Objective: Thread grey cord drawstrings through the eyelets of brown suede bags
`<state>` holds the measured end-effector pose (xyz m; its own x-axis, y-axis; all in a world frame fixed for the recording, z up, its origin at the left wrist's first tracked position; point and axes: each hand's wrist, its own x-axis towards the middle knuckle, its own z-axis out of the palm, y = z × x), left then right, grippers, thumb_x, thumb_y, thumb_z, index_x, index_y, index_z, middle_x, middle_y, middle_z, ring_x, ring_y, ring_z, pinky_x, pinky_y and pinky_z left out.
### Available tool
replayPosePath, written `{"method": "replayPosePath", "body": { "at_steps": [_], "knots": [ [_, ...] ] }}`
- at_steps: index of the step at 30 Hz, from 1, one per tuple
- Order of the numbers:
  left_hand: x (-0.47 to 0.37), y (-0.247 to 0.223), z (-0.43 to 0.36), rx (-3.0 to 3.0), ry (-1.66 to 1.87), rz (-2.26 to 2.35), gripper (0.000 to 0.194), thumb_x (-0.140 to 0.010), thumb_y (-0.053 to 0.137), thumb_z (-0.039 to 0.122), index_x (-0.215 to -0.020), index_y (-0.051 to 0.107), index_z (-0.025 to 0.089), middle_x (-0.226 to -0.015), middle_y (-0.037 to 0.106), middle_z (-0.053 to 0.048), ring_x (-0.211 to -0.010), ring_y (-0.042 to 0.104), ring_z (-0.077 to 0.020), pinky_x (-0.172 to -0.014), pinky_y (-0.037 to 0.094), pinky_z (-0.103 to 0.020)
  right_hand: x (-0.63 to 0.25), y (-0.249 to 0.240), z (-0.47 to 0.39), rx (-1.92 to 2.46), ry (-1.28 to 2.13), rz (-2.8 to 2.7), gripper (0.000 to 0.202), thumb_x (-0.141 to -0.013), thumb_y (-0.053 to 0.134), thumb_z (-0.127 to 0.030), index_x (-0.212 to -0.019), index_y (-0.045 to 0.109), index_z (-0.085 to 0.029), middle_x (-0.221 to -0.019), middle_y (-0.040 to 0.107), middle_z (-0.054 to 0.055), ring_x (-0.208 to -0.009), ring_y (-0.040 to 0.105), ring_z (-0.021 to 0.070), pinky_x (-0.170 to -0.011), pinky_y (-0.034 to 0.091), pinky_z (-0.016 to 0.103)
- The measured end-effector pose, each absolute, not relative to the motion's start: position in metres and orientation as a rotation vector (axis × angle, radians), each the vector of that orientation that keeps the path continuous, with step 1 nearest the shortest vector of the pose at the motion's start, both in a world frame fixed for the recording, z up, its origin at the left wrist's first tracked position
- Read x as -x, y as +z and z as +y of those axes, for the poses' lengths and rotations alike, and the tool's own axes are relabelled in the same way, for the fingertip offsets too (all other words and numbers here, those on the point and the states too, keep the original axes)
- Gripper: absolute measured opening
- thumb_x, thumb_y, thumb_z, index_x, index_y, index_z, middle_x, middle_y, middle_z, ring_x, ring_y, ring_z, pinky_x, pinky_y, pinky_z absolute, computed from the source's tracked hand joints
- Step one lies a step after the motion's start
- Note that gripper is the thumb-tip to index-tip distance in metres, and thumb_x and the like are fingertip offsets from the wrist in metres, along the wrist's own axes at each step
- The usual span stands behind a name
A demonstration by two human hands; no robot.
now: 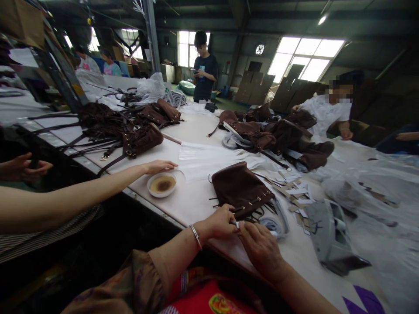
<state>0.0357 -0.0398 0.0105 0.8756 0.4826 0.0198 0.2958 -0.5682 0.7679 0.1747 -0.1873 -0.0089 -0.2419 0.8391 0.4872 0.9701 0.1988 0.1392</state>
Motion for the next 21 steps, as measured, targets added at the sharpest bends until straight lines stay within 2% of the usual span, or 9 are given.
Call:
{"method": "replayPosePath", "body": {
  "at_steps": [3,5,9,14,18,21],
  "knots": [
    [-0.036,0.014,-0.032,-2.146,0.234,0.516,0.019,-0.075,0.065,0.030,-0.063,0.070,0.017,-0.099,0.070,-0.003,-0.113,0.059,-0.0235,-0.096,0.045,-0.027,-0.172,-0.009,-0.184,1.728,-0.654,-2.103,0.033,-0.094,0.049,-0.011,-0.125,0.061,-0.016,-0.103,0.068,0.011,-0.087,0.058,0.0229,-0.080,0.044,0.038],
    [-0.035,0.016,-0.029,-2.097,0.224,0.506,0.023,-0.076,0.065,0.035,-0.063,0.070,0.017,-0.094,0.071,-0.004,-0.117,0.057,-0.0249,-0.097,0.045,-0.028,-0.171,-0.009,-0.180,1.735,-0.671,-2.068,0.034,-0.094,0.048,-0.011,-0.125,0.061,-0.017,-0.103,0.069,0.011,-0.086,0.059,0.0226,-0.080,0.045,0.038],
    [-0.034,0.016,-0.030,-2.004,0.267,0.550,0.022,-0.076,0.066,0.037,-0.070,0.074,0.018,-0.116,0.067,-0.007,-0.120,0.055,-0.0265,-0.100,0.044,-0.031,-0.168,-0.013,-0.178,1.764,-0.650,-1.975,0.034,-0.094,0.049,-0.012,-0.126,0.061,-0.017,-0.104,0.070,0.011,-0.088,0.061,0.0232,-0.080,0.048,0.039],
    [-0.035,0.011,-0.041,-1.991,0.388,0.599,0.011,-0.075,0.067,0.026,-0.078,0.075,0.018,-0.129,0.059,-0.009,-0.120,0.055,-0.0255,-0.105,0.042,-0.034,-0.188,-0.004,-0.207,1.832,-0.517,-1.698,0.035,-0.093,0.054,-0.018,-0.127,0.059,-0.019,-0.116,0.065,0.013,-0.106,0.060,0.0268,-0.092,0.050,0.044],
    [-0.036,-0.002,-0.050,-2.159,0.523,0.584,0.011,-0.080,0.064,0.021,-0.085,0.073,0.018,-0.137,0.051,-0.012,-0.126,0.050,-0.0280,-0.111,0.039,-0.044,-0.248,0.019,-0.262,1.976,-0.556,-1.274,0.030,-0.090,0.056,-0.029,-0.117,0.066,-0.020,-0.112,0.065,0.013,-0.106,0.061,0.0264,-0.098,0.048,0.043],
    [-0.038,-0.017,-0.053,-2.311,0.676,0.509,0.014,-0.085,0.060,0.023,-0.091,0.071,0.019,-0.139,0.048,-0.014,-0.132,0.044,-0.0314,-0.111,0.038,-0.053,-0.301,0.036,-0.308,2.159,-0.563,-0.929,0.032,-0.088,0.052,-0.037,-0.105,0.069,-0.017,-0.105,0.067,0.013,-0.098,0.063,0.0252,-0.094,0.049,0.039]
  ]
}}
